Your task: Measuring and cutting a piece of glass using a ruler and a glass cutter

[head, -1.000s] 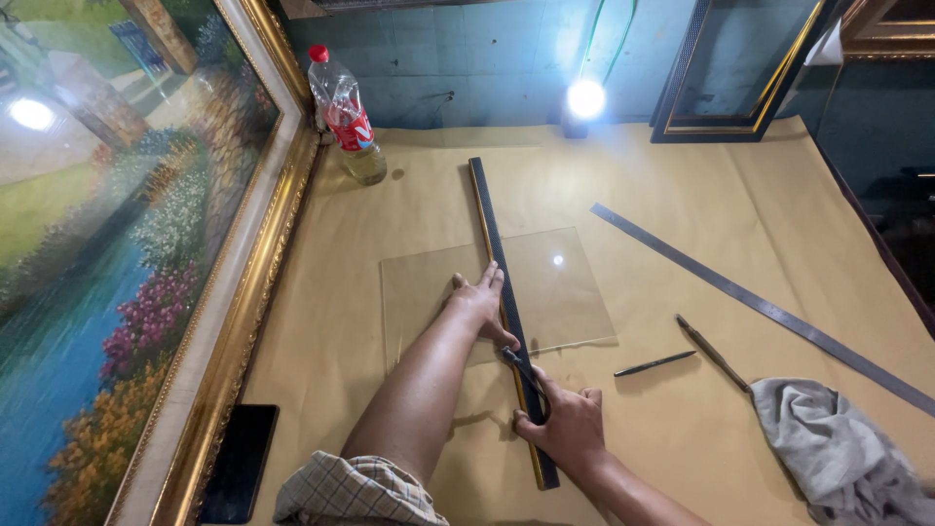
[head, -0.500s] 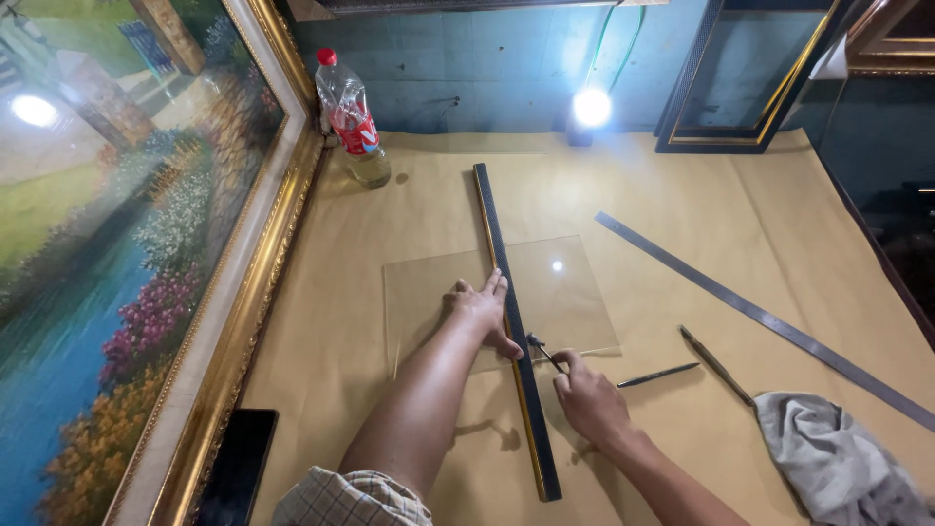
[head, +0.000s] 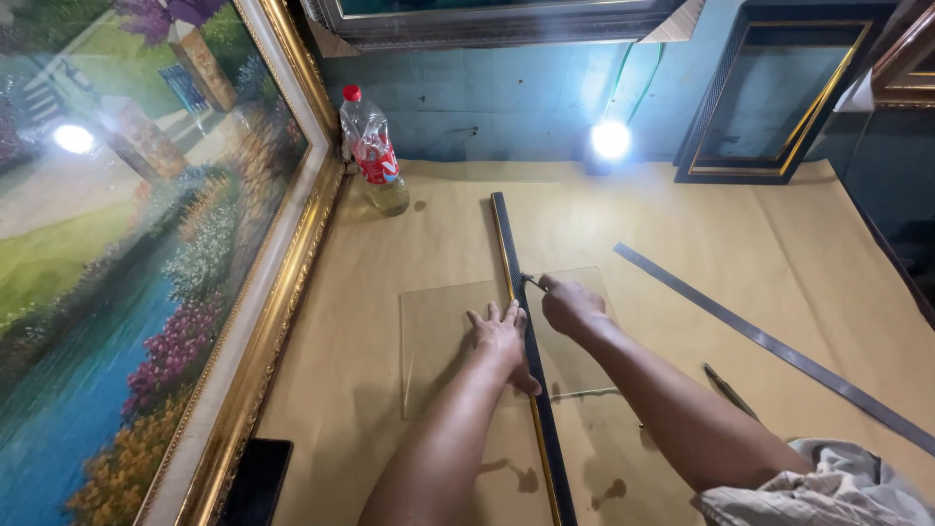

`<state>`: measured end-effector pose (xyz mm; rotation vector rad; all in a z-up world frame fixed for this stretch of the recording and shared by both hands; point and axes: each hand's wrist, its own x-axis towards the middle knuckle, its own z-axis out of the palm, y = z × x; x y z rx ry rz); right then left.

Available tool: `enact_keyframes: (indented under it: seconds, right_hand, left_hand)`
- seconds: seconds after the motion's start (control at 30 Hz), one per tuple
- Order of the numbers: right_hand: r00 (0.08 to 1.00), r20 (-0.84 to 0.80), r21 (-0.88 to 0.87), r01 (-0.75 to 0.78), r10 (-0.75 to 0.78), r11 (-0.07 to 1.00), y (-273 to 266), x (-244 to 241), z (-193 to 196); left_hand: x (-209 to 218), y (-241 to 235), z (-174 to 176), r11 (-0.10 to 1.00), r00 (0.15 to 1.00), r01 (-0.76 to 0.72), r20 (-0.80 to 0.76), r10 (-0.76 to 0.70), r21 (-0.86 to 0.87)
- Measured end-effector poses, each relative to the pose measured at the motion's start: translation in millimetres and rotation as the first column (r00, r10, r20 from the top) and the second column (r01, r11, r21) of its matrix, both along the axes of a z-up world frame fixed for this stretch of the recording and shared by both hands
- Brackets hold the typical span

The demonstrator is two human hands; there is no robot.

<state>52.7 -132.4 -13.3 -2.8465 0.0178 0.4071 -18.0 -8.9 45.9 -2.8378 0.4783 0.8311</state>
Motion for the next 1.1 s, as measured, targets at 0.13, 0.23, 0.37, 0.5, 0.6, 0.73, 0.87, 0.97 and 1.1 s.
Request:
enact_keyframes:
  seconds: [0.13, 0.23, 0.37, 0.5, 0.6, 0.73, 0.87, 0.97, 1.1]
  right_hand:
    - [0.998, -0.036, 0.051, 0.053, -0.051, 0.997, -3.0, 7.2, 3.9]
    - [0.999, -0.042, 0.016, 0.027, -0.027, 0.999, -10.0, -30.8, 27.2]
    - [0.99, -0.139, 0.096, 0.0, 0.014, 0.995, -29.3, -109.7, 53.1]
    - [0.972, -0.229, 0.117, -0.033, 0.06, 0.993, -72.0, -157.8, -1.3]
    - [0.972, -0.226, 0.029, -0.063, 0.068, 0.998, -71.4, -183.7, 30.7]
    - [0.996, -0.055, -0.01, 0.067, -0.067, 0.998, -123.2, -179.3, -18.8]
    - [0.982, 0.068, -0.265, 0.187, -0.175, 0.946, -166.0, -176.6, -16.2]
    - [0.988, 0.075, -0.283, 0.149, -0.133, 0.947, -163.5, -186.0, -4.5]
    - [0.99, 0.127, -0.331, 0.099, -0.059, 0.938, -169.5, -190.2, -19.4]
  left_hand:
    - [10.8, -0.2, -11.2, 0.998, 0.999, 0.019, -0.036, -0.017, 0.064]
    - [7.5, 4.2, -7.8, 1.0, 0.998, -0.008, -0.055, 0.009, 0.017]
    - [10.2, 9.4, -13.5, 0.997, 0.996, -0.049, -0.081, 0.043, -0.067]
    - [12.7, 8.6, -18.5, 0.999, 0.997, -0.031, -0.066, 0.029, -0.038]
    - [12.1, 9.1, -18.9, 0.999, 0.997, -0.024, -0.069, 0.021, -0.041]
    - [12.4, 6.6, -26.2, 1.0, 0.998, -0.007, -0.058, 0.005, -0.024]
    - [13.2, -0.1, -28.4, 0.999, 1.0, 0.029, -0.001, -0.029, 0.037]
    - [14.5, -3.6, -25.2, 0.996, 0.999, 0.043, 0.012, -0.044, 0.082]
    - [15.0, -6.7, -24.1, 0.993, 1.0, 0.03, -0.007, -0.029, 0.11]
